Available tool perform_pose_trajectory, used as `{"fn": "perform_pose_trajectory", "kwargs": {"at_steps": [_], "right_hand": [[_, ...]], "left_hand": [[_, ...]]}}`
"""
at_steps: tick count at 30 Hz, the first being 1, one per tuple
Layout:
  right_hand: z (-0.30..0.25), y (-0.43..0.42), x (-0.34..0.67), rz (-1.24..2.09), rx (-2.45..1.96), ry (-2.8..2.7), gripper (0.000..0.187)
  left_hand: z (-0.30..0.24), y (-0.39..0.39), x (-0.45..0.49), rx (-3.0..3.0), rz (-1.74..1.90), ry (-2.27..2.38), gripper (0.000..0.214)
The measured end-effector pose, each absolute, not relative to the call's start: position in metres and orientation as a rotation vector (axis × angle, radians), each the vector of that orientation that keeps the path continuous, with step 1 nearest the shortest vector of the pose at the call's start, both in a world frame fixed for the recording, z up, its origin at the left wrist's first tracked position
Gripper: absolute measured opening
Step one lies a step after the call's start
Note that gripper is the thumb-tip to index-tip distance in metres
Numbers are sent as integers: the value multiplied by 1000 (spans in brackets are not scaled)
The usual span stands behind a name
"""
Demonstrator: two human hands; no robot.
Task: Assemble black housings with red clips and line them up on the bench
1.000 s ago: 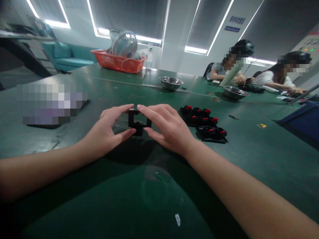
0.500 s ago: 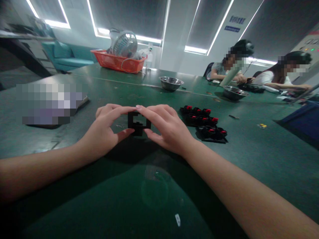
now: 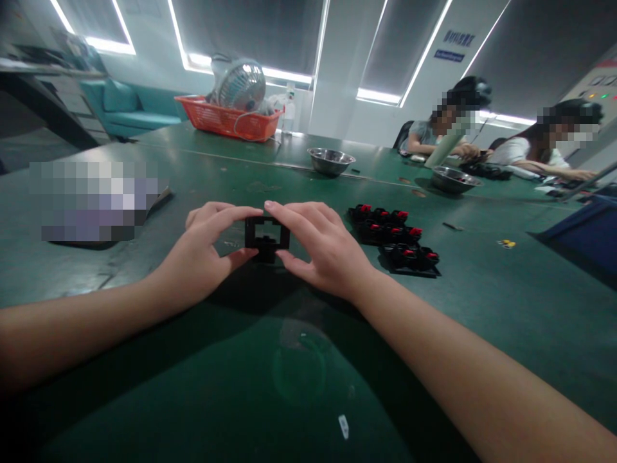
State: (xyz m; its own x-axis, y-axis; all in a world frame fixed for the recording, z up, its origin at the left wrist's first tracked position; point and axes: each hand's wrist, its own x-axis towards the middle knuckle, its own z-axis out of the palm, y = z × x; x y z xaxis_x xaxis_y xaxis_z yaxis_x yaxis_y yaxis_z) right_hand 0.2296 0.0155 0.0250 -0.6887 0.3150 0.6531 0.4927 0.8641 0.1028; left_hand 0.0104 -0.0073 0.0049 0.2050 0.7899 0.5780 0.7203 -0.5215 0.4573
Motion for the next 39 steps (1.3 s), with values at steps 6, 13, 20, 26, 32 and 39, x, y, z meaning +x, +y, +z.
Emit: {"fn": "perform_pose_trajectory", "kwargs": {"at_steps": [6,13,20,26,32,39], "right_hand": [[24,17,231,-324,-666,-2378,62],[23,18,233,-338,-682,-2385,58],[24,18,231,-335,-711,-2384,55],[24,19,232,-339,-695,-2391,52],[23,19,232,-340,-700,-2385,50],[23,19,231,-314,-705,-2390,47]], "left_hand": [[7,-7,10,2351,1172,1477,50],[7,-7,11,2346,1193,1455,49],[6,-7,10,2375,1197,1433,49],[6,-7,9,2392,1195,1397,48],[7,-7,10,2386,1195,1388,47],[7,-8,10,2391,1193,1380,47]]}}
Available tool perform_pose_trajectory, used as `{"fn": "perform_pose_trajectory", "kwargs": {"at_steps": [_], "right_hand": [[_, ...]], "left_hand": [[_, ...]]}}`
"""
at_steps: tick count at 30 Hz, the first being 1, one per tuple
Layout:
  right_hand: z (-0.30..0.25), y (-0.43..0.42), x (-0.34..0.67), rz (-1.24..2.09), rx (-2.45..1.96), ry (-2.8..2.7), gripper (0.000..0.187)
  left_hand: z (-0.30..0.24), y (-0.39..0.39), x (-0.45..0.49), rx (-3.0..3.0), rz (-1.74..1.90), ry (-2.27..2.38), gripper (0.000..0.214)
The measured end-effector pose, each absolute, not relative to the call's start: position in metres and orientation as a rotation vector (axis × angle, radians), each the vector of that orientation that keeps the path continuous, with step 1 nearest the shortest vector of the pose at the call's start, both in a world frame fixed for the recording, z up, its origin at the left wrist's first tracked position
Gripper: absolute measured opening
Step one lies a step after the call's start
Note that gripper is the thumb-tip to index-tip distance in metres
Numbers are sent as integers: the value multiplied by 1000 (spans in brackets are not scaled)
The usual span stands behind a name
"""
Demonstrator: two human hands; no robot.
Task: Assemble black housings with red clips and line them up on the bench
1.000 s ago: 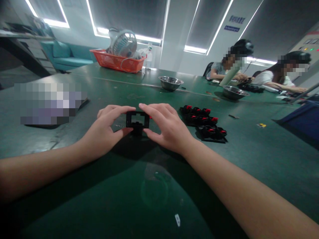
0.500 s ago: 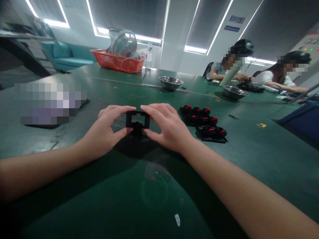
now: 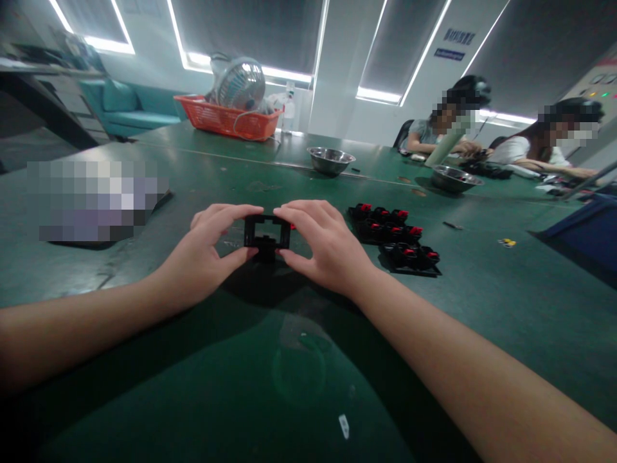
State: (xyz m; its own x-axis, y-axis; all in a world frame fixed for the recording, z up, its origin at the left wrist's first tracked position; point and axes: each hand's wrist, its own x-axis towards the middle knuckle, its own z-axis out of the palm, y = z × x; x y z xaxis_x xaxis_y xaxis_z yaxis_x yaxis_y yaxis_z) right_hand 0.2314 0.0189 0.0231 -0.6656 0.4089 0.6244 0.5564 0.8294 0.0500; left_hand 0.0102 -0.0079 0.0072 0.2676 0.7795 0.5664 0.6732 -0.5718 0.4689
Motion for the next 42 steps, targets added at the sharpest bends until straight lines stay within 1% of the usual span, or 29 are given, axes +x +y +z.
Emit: {"fn": "perform_pose_trajectory", "kwargs": {"at_steps": [9,42], "right_hand": [[23,19,231,-315,-711,-2387,44],[23,17,228,-233,-771,-2395,43]], "left_hand": [[7,-8,11,2414,1213,1363,49],[5,-7,9,2405,1193,1377,51]]}}
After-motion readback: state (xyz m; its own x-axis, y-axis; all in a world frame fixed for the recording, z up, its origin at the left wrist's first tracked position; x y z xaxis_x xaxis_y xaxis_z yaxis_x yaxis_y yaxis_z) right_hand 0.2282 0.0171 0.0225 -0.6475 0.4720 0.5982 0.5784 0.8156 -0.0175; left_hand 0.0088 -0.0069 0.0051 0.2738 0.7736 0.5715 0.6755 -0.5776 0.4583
